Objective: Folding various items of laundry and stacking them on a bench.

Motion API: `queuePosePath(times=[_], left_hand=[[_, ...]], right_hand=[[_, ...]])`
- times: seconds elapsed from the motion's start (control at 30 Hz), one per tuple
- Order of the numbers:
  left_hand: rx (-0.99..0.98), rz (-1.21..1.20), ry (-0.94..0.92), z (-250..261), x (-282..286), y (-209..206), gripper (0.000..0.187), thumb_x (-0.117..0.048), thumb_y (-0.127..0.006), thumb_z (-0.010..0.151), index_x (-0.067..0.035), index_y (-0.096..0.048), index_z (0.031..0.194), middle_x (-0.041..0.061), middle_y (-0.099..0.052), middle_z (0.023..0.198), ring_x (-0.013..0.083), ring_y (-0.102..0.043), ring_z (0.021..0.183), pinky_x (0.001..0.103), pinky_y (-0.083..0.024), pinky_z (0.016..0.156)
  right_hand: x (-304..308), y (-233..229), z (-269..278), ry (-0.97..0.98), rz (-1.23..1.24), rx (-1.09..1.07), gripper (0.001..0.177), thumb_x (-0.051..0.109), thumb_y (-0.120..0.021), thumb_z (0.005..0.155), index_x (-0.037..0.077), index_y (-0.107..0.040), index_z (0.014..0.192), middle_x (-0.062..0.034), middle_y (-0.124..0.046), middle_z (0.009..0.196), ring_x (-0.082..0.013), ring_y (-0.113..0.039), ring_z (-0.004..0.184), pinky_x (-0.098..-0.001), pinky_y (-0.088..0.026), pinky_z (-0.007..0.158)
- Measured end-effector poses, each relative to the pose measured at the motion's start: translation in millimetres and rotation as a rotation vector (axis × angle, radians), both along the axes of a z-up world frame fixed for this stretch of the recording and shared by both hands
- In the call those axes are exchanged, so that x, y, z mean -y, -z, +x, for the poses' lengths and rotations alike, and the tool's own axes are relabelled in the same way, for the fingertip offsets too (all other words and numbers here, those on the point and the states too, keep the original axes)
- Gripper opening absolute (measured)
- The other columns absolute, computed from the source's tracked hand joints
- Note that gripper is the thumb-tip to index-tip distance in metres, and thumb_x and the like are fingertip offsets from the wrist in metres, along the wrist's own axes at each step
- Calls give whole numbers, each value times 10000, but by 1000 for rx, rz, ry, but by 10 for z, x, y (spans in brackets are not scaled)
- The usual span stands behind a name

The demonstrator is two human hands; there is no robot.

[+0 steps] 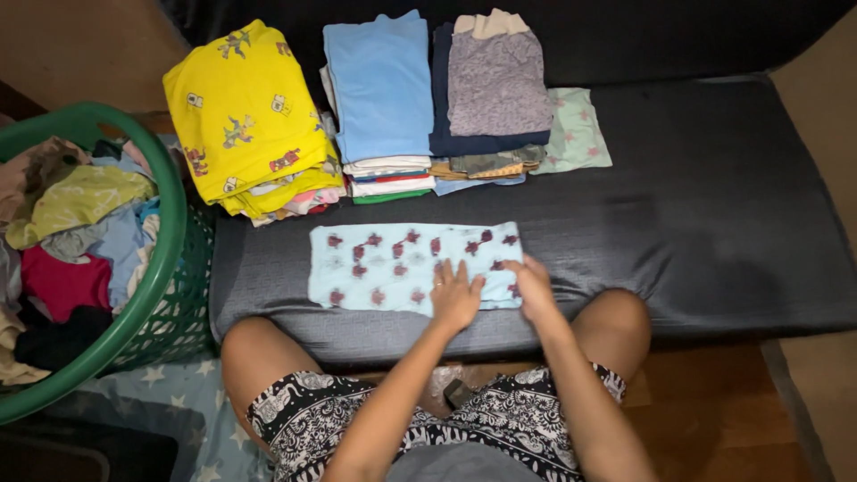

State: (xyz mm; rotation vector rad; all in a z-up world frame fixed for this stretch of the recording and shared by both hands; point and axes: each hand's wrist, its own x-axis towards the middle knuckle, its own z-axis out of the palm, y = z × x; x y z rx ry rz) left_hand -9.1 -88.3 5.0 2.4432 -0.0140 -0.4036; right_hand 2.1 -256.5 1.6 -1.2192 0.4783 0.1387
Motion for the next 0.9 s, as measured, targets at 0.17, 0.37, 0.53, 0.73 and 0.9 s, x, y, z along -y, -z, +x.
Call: queuePosePath(times=[0.17,0.37,0.53,0.73,0.9], left_hand=[[27,-256,113,103,376,620,717,-523,-291,1054,-30,-345,1572,290,-246,1630,466,-215,1511,526,-187,1221],[-256,-794,47,264,27,531,641,-430,-191,1076,-48,-377,1556,248,-490,1508,349,-454,1415,451,-321,1185],[-218,-958,-213,559,-858,882,635,-412,-265,1047,-9,-551,1447,223,-664,1296,362,-597,1207,444,-448,1065],[-364,-881,-502,482,-1779,264,843,-649,-253,1105,70,-676,1224,139,-462,938,336,-408,820,505,-305,754],[-108,-964,-469,392,-1980,363,289,-224,-654,926,6,-721,1087,59,-730,914,159,-658,771,339,-530,688]], right_hand=[[122,-409,-18,103,77,63,265,42,-625,886,-32,-686,1133,-116,-744,986,-196,-712,852,-315,-575,763],[-341,-584,54,47,-72,167,302,34,-633,876,-19,-691,1168,-107,-734,946,-157,-691,785,-283,-552,689],[-1188,-426,218,-182,-327,164,325,58,-667,872,32,-692,1196,-92,-732,831,-134,-624,570,-293,-487,476],[-2008,-342,217,-555,-287,305,590,19,-627,831,83,-522,1408,-42,-751,869,-87,-685,667,-256,-564,577],[-2092,-322,77,-431,-1040,649,467,95,-682,886,40,-615,1345,-202,-667,1305,-370,-583,1246,-450,-473,1071]])
